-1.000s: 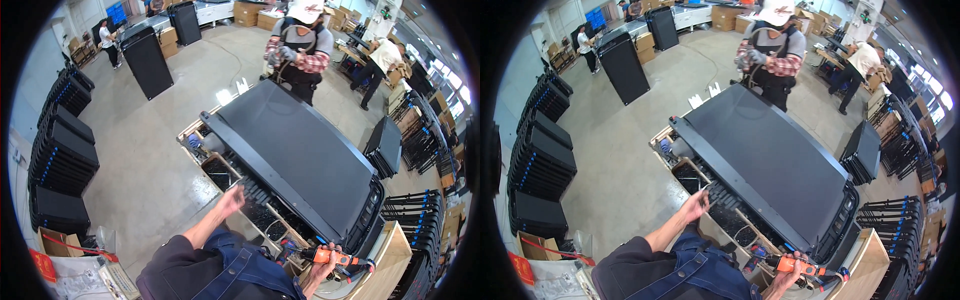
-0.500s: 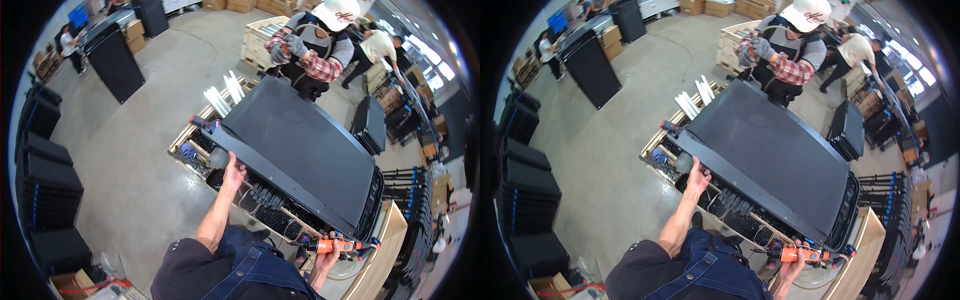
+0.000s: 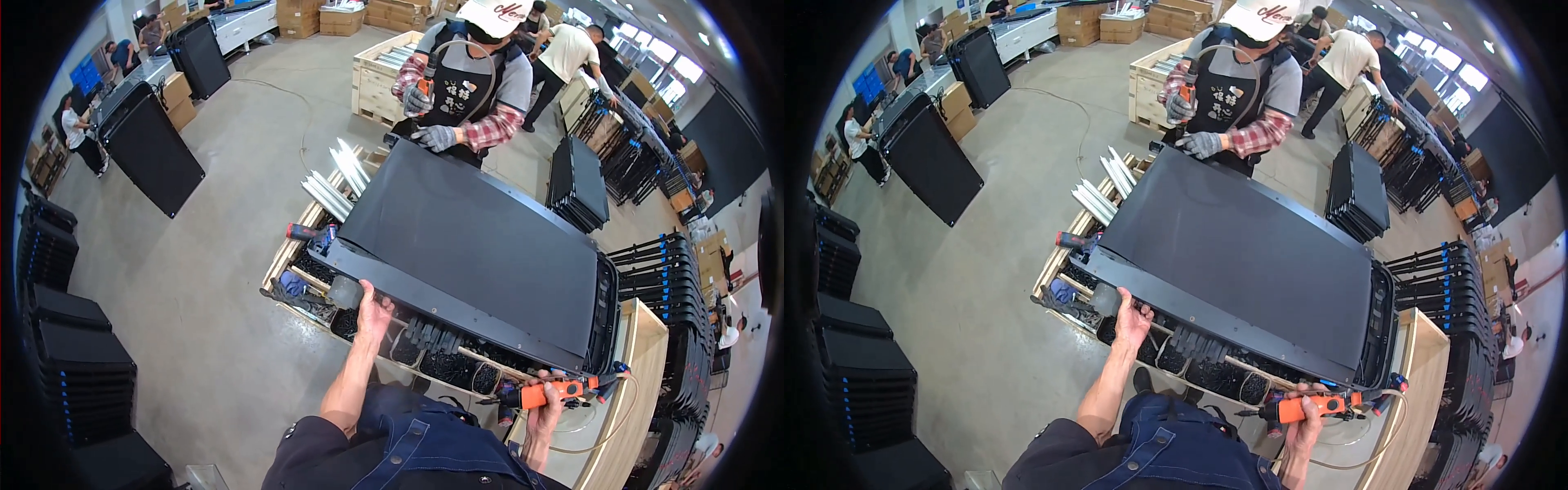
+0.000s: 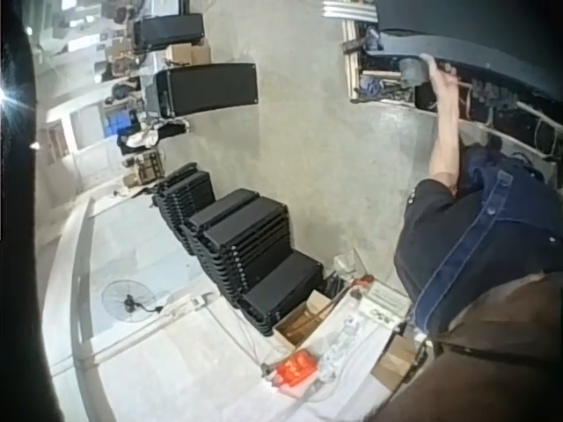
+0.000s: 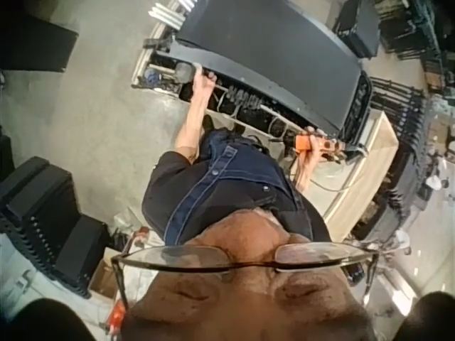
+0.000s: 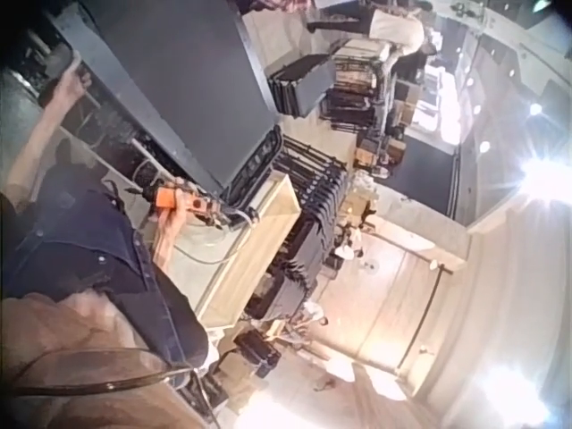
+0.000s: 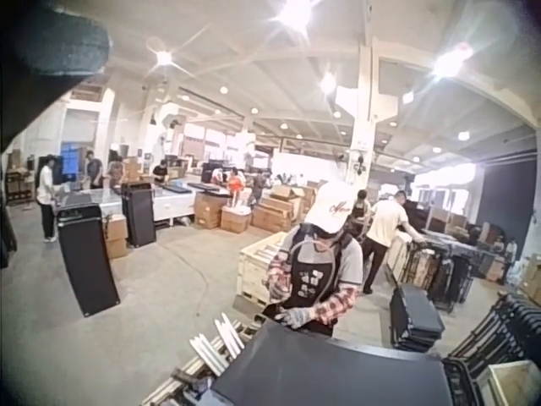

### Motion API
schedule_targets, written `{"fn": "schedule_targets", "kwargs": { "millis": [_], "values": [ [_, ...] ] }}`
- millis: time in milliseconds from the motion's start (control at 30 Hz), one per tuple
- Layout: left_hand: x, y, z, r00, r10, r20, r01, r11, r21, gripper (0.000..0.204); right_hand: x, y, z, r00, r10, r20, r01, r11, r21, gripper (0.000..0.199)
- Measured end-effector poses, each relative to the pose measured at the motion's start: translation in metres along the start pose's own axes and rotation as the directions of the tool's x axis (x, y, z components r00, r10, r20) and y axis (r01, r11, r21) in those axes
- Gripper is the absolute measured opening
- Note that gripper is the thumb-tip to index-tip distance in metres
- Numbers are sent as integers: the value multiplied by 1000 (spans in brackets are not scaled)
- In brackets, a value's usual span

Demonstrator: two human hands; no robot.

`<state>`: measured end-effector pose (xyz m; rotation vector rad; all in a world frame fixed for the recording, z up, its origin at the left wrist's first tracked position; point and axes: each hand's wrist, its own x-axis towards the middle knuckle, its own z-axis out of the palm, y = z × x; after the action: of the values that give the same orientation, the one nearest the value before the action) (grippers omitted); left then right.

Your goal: Assembling the base and side panels of a treadmill using various power tools and manual fittings.

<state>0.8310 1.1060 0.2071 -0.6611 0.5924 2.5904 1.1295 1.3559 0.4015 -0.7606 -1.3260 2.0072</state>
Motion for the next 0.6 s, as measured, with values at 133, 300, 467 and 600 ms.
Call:
{"fn": "schedule_targets", "kwargs": {
  "millis": [133,300,467,600],
  "values": [
    [-3,11,-19,996,-83,24,82,996,47,48,8,7,5,999,31,40,-36,990,133,38],
    [-2,10,-13,980,-180,80,179,984,22,46,5,16,-10,1000,-4,-15,6,995,104,39],
    [0,8,-69,941,-338,33,333,938,94,36,4,55,-47,888,161,-430,-28,954,300,29],
    [-20,-35,-82,761,-548,-346,607,790,83,27,-24,81,-111,679,107,-726,52,980,192,28]
  ]
}}
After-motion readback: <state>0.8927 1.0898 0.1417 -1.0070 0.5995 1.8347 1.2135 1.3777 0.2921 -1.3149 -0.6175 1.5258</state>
